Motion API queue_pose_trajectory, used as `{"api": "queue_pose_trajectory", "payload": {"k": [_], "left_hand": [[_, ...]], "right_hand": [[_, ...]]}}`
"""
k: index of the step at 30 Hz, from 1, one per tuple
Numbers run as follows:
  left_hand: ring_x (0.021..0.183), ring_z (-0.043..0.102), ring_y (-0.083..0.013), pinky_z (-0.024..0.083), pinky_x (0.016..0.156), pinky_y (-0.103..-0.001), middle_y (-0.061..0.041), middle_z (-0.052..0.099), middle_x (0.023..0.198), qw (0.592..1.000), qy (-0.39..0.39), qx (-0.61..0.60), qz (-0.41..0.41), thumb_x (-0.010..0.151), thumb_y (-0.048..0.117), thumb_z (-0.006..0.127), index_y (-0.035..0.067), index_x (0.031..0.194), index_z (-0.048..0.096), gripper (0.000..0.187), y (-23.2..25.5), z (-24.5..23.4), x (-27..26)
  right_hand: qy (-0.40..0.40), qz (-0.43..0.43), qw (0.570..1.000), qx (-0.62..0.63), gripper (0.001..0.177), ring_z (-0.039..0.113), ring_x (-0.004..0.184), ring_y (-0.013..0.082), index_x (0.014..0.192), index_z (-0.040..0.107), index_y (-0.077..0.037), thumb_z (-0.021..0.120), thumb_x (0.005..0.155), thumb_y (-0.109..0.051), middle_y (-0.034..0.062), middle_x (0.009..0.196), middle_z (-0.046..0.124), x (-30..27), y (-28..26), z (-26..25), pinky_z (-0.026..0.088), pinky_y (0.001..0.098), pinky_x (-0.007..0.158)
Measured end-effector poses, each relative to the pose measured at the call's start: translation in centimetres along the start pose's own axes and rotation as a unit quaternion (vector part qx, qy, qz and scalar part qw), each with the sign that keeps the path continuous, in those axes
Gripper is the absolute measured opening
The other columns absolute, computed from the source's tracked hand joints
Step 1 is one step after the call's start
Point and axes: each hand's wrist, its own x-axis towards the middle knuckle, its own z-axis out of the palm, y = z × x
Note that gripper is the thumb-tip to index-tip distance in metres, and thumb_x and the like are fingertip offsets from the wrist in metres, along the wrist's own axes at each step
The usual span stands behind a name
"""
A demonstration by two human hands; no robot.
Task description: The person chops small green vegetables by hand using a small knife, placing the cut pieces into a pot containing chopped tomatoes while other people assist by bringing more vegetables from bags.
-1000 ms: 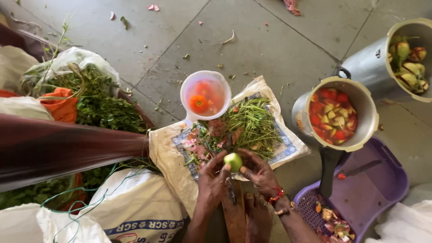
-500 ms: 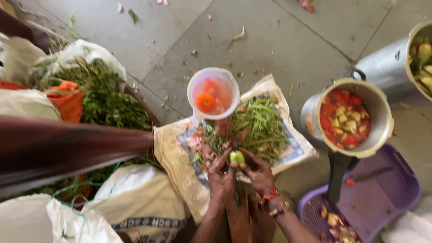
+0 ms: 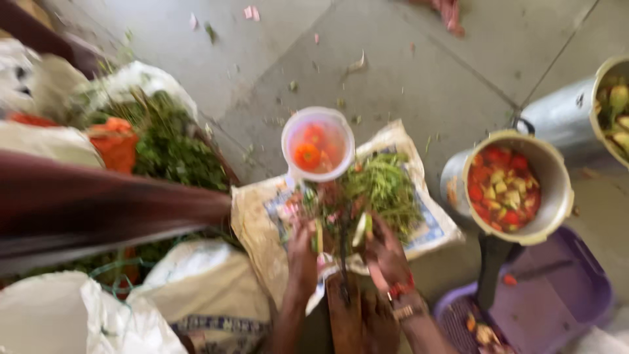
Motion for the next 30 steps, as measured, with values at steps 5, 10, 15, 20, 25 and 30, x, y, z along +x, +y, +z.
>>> {"api": "queue_pose_trajectory", "payload": {"k": [5, 10, 15, 20, 25, 30], "left_hand": [[0.073, 0.068, -0.0144, 0.059, 0.051, -0.03, -0.005, 0.076, 0.099, 0.955, -0.127, 0.241, 0.121, 0.09, 0.024, 0.078, 0.012, 0.119, 0.073, 0.032, -1.8, -0.3, -1.4], [0.074, 0.071, -0.0135, 0.064, 0.058, -0.029, -0.006, 0.077, 0.093, 0.955, -0.126, 0.233, 0.131, 0.089, 0.023, 0.073, 0.015, 0.115, 0.074, 0.027, -1.0, 0.9, -0.8], [0.072, 0.069, -0.0122, 0.059, 0.061, -0.027, -0.005, 0.076, 0.089, 0.967, -0.127, 0.138, 0.17, 0.091, 0.018, 0.073, 0.008, 0.11, 0.074, 0.022, -1.5, 1.4, 0.2], [0.073, 0.064, -0.0116, 0.054, 0.061, -0.028, -0.007, 0.073, 0.089, 0.949, -0.024, 0.227, 0.22, 0.093, 0.024, 0.077, 0.002, 0.109, 0.076, 0.028, -5.3, -0.1, 4.4], [0.072, 0.065, -0.0122, 0.054, 0.06, -0.031, -0.006, 0.074, 0.087, 0.975, -0.043, 0.176, 0.127, 0.091, 0.029, 0.073, 0.007, 0.112, 0.073, 0.03, -4.0, -0.5, 1.4], [0.078, 0.074, -0.0119, 0.065, 0.063, -0.031, -0.003, 0.077, 0.094, 0.958, -0.13, 0.214, 0.141, 0.088, 0.024, 0.075, 0.006, 0.106, 0.076, 0.026, -1.0, 1.2, -1.5]], "right_hand": [[0.033, -0.056, 0.993, -0.102, 0.026, 0.07, 0.085, 0.0167, 0.114, 0.067, -0.003, 0.076, 0.09, -0.008, 0.0079, 0.098, 0.073, -1.0, 1.2, 0.4, 0.061, 0.0318, 0.074], [0.067, -0.064, 0.987, -0.135, 0.017, 0.069, 0.075, 0.0151, 0.102, 0.074, -0.003, 0.077, 0.088, -0.01, 0.0058, 0.089, 0.076, 0.3, 0.8, 0.6, 0.06, 0.0292, 0.065], [0.054, -0.087, 0.989, -0.104, 0.02, 0.071, 0.08, 0.0146, 0.103, 0.076, -0.003, 0.08, 0.085, -0.007, 0.0053, 0.092, 0.077, 1.6, 0.7, 1.6, 0.061, 0.0275, 0.072], [0.147, -0.071, 0.947, -0.275, 0.02, 0.074, 0.081, 0.017, 0.104, 0.076, -0.004, 0.08, 0.086, -0.011, 0.0057, 0.094, 0.079, 2.8, 3.6, 0.1, 0.062, 0.03, 0.072], [0.091, -0.035, 0.995, -0.036, 0.023, 0.065, 0.077, 0.0189, 0.116, 0.074, -0.001, 0.073, 0.095, -0.011, 0.0093, 0.094, 0.073, 1.7, 4.6, -1.2, 0.055, 0.033, 0.064], [-0.012, 0.002, 0.998, -0.059, 0.037, 0.073, 0.079, 0.0169, 0.122, 0.07, -0.008, 0.069, 0.09, -0.025, 0.0085, 0.098, 0.077, -0.6, 0.4, 1.7, 0.062, 0.0324, 0.068]]}}
